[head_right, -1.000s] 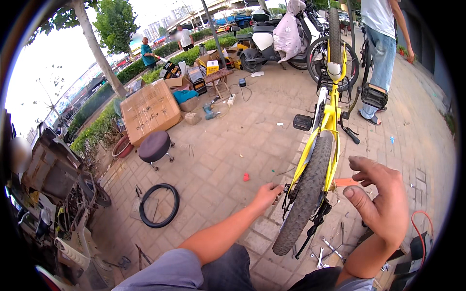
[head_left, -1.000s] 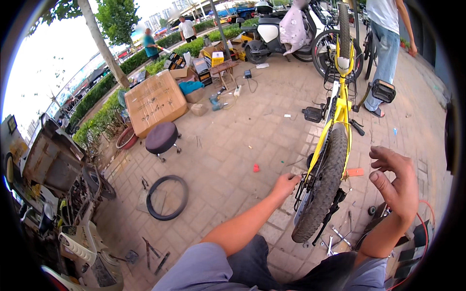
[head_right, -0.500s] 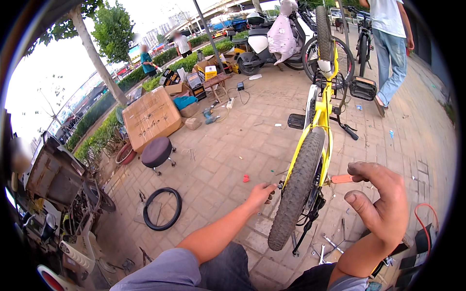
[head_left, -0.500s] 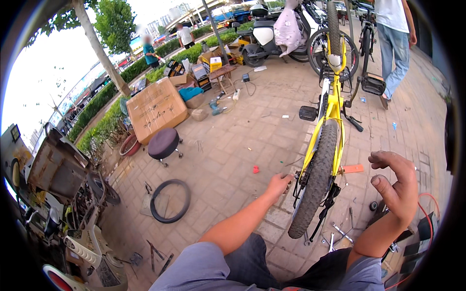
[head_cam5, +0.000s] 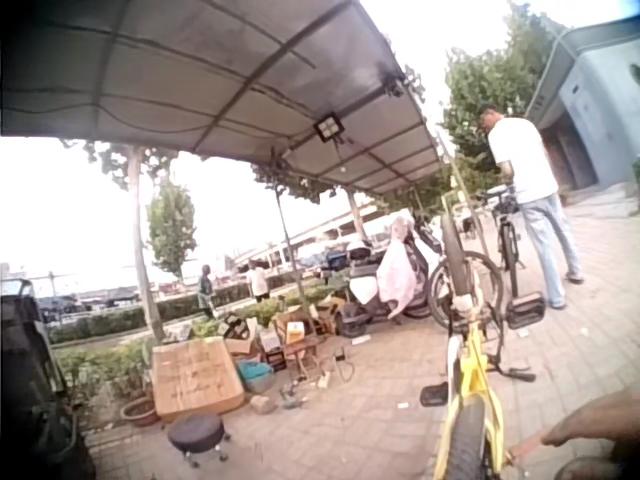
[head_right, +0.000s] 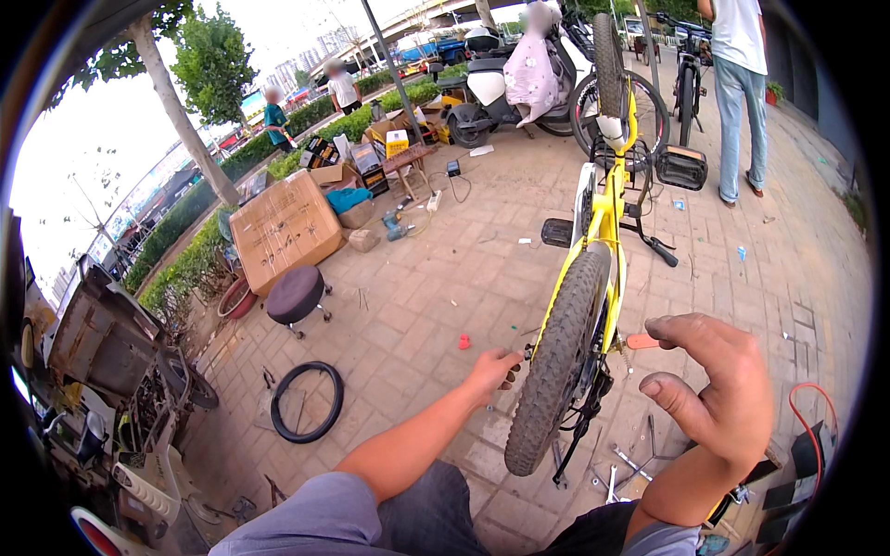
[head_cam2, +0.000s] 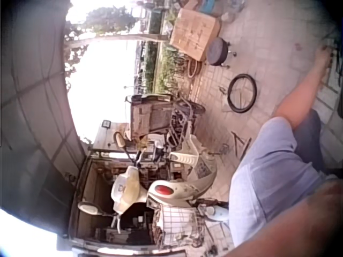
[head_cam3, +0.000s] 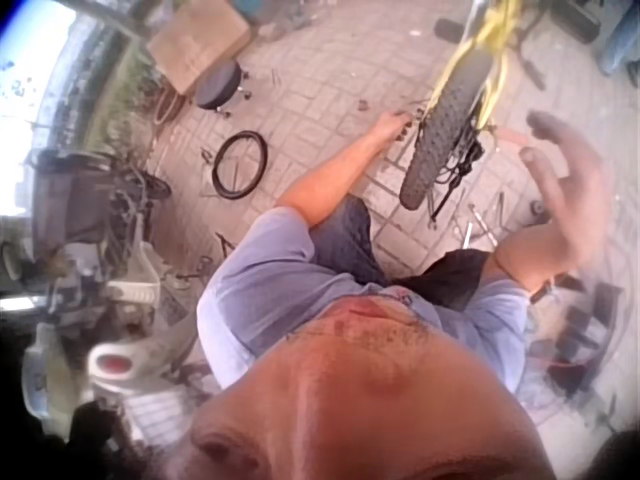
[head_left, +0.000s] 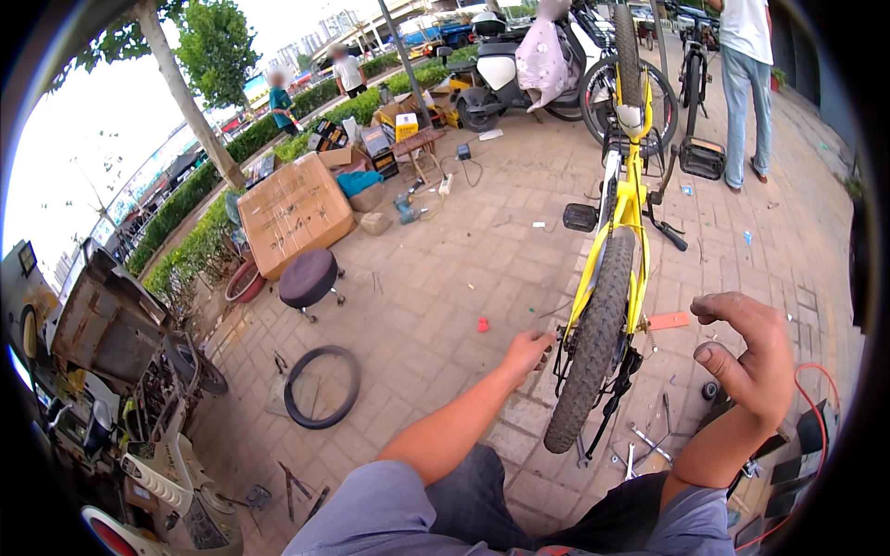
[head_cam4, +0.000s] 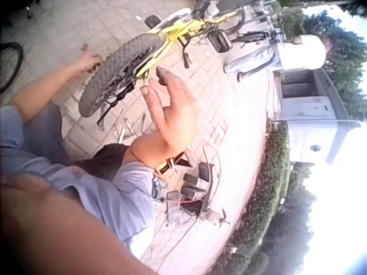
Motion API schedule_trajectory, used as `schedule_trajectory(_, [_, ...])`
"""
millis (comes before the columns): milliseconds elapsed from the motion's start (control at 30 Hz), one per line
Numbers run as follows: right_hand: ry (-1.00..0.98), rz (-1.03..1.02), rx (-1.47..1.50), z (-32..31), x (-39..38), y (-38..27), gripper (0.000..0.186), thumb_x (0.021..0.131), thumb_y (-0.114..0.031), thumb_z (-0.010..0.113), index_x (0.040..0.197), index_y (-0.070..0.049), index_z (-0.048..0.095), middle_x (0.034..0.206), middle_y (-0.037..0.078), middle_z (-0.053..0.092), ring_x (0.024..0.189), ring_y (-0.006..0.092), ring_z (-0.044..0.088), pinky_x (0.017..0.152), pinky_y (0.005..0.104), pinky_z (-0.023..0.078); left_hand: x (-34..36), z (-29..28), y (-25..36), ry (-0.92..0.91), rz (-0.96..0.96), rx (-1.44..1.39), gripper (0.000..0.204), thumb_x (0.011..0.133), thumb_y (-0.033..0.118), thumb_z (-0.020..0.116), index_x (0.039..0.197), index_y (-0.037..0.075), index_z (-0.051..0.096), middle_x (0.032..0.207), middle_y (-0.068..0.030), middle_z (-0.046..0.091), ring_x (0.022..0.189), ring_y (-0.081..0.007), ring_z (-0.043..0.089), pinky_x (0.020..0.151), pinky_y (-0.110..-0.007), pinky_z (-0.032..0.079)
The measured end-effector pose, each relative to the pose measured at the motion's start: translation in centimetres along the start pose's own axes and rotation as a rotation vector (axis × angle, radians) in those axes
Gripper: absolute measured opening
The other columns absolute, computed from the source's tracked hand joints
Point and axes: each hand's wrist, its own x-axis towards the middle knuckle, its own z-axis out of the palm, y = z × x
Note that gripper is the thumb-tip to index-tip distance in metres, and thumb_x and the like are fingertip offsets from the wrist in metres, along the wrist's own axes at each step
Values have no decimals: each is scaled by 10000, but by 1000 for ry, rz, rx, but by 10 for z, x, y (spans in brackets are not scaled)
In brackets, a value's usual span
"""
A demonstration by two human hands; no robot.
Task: The person sits on the ground and works on the rear wheel of a yellow bicycle. They use a wrench to tighten bolts on the wheel axle and adjust the chain tension. The person also uses a tape measure to check the chain length and makes adjustments to the rear derailleur.
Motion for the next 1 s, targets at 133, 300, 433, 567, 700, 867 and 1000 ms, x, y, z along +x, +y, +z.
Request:
schedule_trajectory(133, [-36,-23,-1,1,2,-2,435,685,-231,760,992,43,619,884,162,656,784,313,636,705,356,505,4,5,-4,-29,-16,-18,303,870,345,616,866,42,607,740,-11,545,610,-103,491,530,-274,420])
schedule_trajectory(300, [-75,-29,3,7,4,-3,444,681,-237,766,1002,33,619,901,156,661,812,324,638,713,361,506,9,4,-12,-47,-41,-62,355,868,388,615,885,33,622,761,-14,553,616,-106,489,541,-277,419])
schedule_trajectory(433, [-92,-32,-8,5,5,-7,446,684,-241,767,1006,29,618,909,158,661,831,339,639,718,364,506,11,7,-10,-24,-25,-38,371,864,408,615,889,38,623,762,-11,547,611,-103,481,539,-277,414])
schedule_trajectory(567, [-106,-29,-2,7,6,-7,439,689,-241,765,1004,27,618,915,159,660,835,343,639,721,364,507,7,7,-6,-1,-43,-53,384,853,424,624,889,42,617,737,-4,519,607,-104,478,522,-271,404])
schedule_trajectory(700, [-114,-38,-5,8,7,-6,440,691,-241,765,1005,29,614,919,170,657,831,350,639,721,369,508,5,6,0,-14,-81,-48,406,837,457,636,883,56,590,774,-8,520,656,-108,492,571,-282,433])
schedule_trajectory(867, [-127,-51,-6,9,7,-3,447,687,-243,767,1003,31,611,922,185,651,822,363,637,711,377,509,7,6,-3,6,-90,-97,383,836,443,632,881,65,589,720,6,476,600,-103,474,512,-264,394])
schedule_trajectory(1000, [-122,-60,-9,9,7,-1,451,684,-251,768,996,34,612,914,192,646,816,370,634,703,381,509,12,4,-6,6,-96,-145,384,836,444,628,883,66,578,724,8,469,596,-102,470,515,-266,394])
